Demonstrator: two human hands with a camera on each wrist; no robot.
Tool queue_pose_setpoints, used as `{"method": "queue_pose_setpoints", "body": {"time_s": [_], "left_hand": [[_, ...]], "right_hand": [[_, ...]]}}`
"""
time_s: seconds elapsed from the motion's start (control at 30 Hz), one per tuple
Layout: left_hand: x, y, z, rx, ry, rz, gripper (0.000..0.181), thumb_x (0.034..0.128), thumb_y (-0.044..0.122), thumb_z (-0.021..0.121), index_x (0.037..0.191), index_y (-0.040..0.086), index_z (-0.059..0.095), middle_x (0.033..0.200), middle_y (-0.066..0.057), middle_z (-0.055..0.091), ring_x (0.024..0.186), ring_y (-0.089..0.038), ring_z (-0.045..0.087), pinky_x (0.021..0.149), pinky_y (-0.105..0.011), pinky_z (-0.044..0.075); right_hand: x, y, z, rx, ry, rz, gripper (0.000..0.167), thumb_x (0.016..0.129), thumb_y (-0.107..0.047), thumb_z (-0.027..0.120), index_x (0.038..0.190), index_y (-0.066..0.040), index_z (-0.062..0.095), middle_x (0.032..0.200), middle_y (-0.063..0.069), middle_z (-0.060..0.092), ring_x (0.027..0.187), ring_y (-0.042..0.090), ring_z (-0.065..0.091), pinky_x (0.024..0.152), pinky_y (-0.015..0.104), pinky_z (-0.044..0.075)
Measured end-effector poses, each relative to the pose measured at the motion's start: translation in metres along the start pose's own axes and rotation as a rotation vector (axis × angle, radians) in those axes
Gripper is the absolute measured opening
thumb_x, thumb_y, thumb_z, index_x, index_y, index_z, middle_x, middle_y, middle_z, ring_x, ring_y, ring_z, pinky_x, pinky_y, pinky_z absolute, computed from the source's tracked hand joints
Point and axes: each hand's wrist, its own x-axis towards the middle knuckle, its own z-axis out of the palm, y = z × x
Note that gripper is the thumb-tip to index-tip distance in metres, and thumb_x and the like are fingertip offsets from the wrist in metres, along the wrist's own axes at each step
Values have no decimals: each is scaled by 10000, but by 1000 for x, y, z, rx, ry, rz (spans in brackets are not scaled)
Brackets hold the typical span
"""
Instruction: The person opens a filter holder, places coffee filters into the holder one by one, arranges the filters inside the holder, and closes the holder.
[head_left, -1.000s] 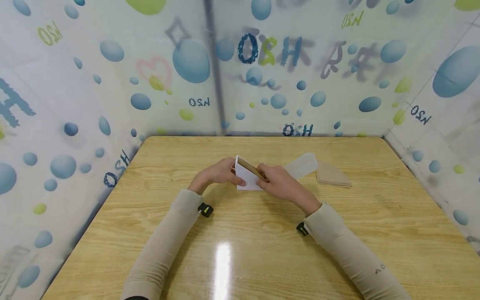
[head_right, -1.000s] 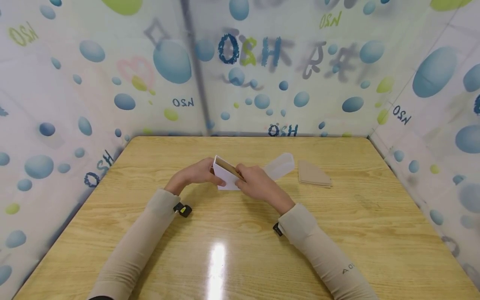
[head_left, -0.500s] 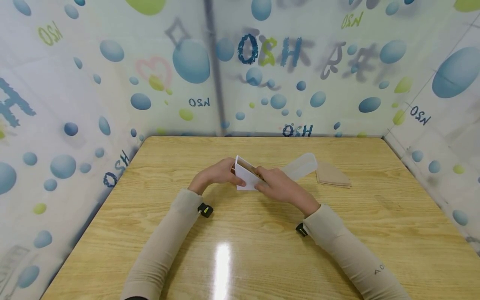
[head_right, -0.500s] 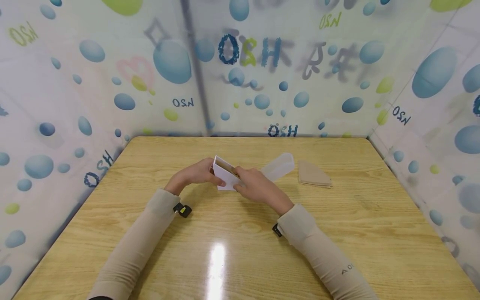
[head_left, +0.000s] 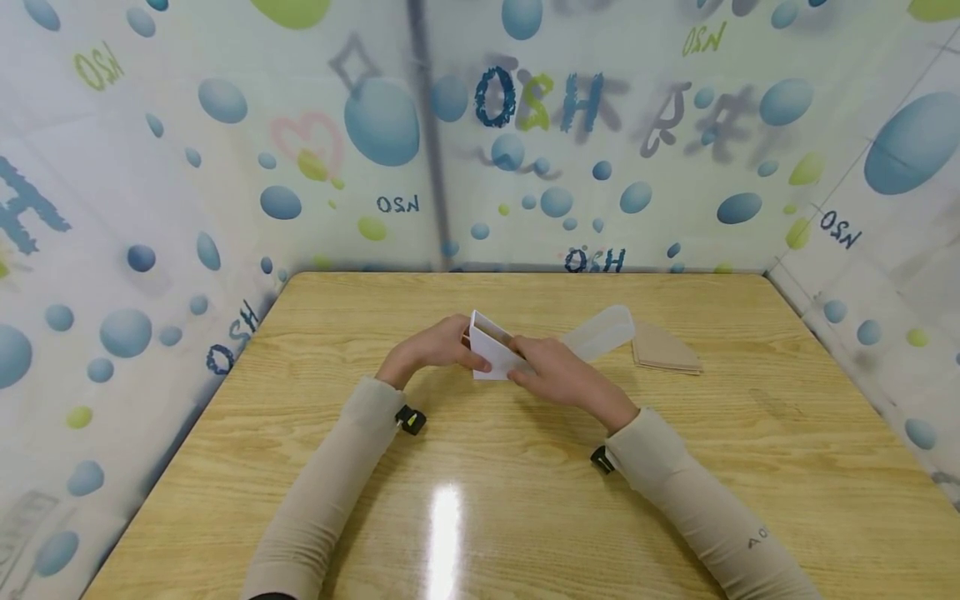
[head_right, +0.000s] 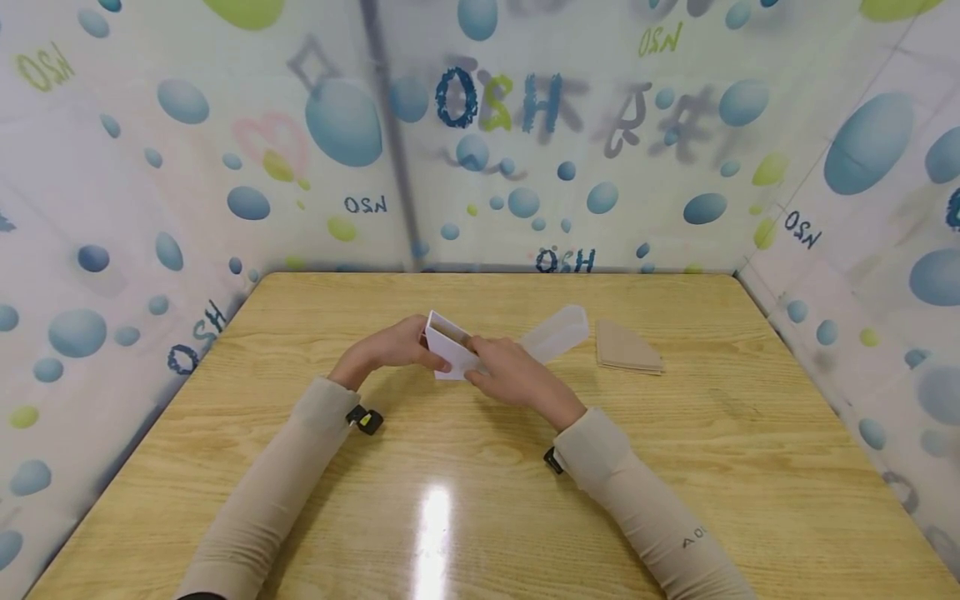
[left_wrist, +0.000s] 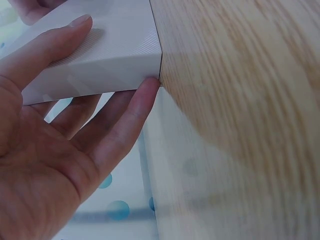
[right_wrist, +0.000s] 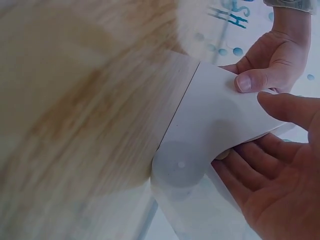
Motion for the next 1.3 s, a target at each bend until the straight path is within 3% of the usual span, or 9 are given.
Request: {"method": "queue_pose_setpoints", "body": {"time_s": [0.2, 0.4, 0.57, 0.77, 1.03, 1.3], "left_hand": [[0, -1, 0, 10, 6, 2, 428, 890, 131, 800, 1291, 70, 663, 1163, -128, 738, 973, -210, 716, 765, -321, 571], [1, -2, 0, 5, 4, 3, 433, 893, 137, 802, 1298, 76, 660, 1158, -127, 737, 956, -207, 715, 781, -365, 583], [1, -3, 0, 5, -1, 10, 447, 897, 140, 800, 1314, 68, 656, 1169, -133, 736, 959, -200, 717, 792, -368, 589], [2, -2, 1, 13, 4, 22, 436, 896, 132, 798, 1304, 63, 661, 1168, -134, 734, 959, -203, 712, 772, -335, 580], [3, -2, 0, 23, 4, 13, 434, 888, 123, 803, 1294, 61, 662, 1167, -132, 736, 962, -200, 711, 770, -322, 575], [1, -2, 1, 22, 12, 12, 411, 877, 116, 810, 1255, 48, 663, 1157, -137, 734, 984, -224, 713, 770, -310, 573]], "right_hand": [[1, -1, -1, 13, 4, 5, 353, 1025, -207, 642, 1325, -24, 620, 1208, 127, 719, 1018, 231, 692, 871, 437, 576], [0, 0, -1, 58, -31, 24, 544, 1041, -232, 621, 1516, -23, 459, 1457, 168, 601, 1263, 296, 634, 1013, 486, 541], [-1, 1, -1, 100, -17, 13, 580, 1046, -230, 612, 1550, -41, 398, 1524, 163, 538, 1343, 300, 582, 1067, 487, 510], [-3, 2, -4, 94, 3, 1, 549, 1045, -236, 613, 1536, -79, 423, 1513, 142, 544, 1341, 288, 583, 1068, 477, 510], [-7, -4, -16, 96, 9, 15, 517, 1040, -240, 621, 1505, -95, 446, 1385, 126, 627, 1220, 258, 647, 986, 465, 554], [-12, -7, -30, 82, 56, -41, 537, 1030, -226, 644, 1501, -61, 448, 1365, 160, 641, 1234, 295, 650, 991, 495, 550]]}}
